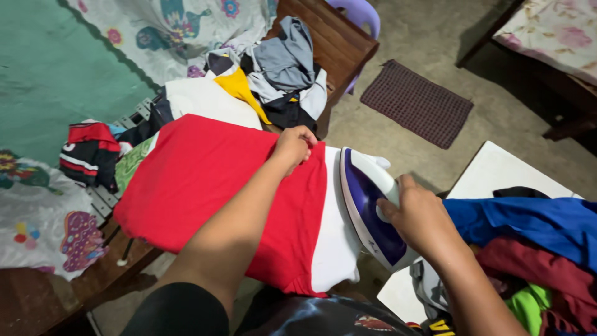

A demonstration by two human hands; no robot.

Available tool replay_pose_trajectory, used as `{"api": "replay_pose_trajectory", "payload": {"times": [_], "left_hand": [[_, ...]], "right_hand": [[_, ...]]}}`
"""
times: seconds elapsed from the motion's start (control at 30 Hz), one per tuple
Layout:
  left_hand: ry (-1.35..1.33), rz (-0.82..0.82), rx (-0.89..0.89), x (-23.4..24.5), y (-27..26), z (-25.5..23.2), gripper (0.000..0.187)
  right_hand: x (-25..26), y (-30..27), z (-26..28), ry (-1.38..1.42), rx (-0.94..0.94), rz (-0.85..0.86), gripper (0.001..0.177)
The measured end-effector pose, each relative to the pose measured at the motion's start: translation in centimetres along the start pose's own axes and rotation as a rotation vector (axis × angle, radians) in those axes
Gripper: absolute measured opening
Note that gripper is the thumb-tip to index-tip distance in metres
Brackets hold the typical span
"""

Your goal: The person irons a red t-shirt on a white ironing board. They use a blue and white electric iron to smooth the fabric, repeatedly moving the iron back and forth across the shirt's surface. The person adjusts the shirt's position and folds it over to iron different sections, including the sleeves and the main body.

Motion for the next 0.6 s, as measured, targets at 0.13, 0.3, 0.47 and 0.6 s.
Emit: {"api": "replay_pose_trajectory", "payload": {"times": [0.13,0.3,0.47,0.6], "left_hand": [[0.324,-0.082,-0.5,-0.6,-2.9,-3.4,0.008],[0.686,0.061,-0.67,-1.6,-8.1,-6.4,0.054],[0.658,0.043,-0.609,-0.7,-4.9,-3.0,0.011],[0.136,0.01,-0.236,1.4,-0.4,2.4,0.024]], "right_hand": [[-1.3,0.1,1.3,-0.097,0.024,0.019,0.046],[-2.5,-0.8,2.1,-0.075,0.048,-0.036,0.048],[-4.0,-2.6,4.2,-0.059,0.14,-0.048,0.068],[-6.1,-4.1,7.1,-0.004,0.2,-0.011,0.074]]}}
Point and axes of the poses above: each hand's wrist, its own y-axis towards the middle knuckle, its own x-axis out of the back of the hand, z = x × y, the point moved 4 cm from there along y, towards the middle knuckle, and after that the axes turned 14 degrees about -z, right-handed, at the moved point
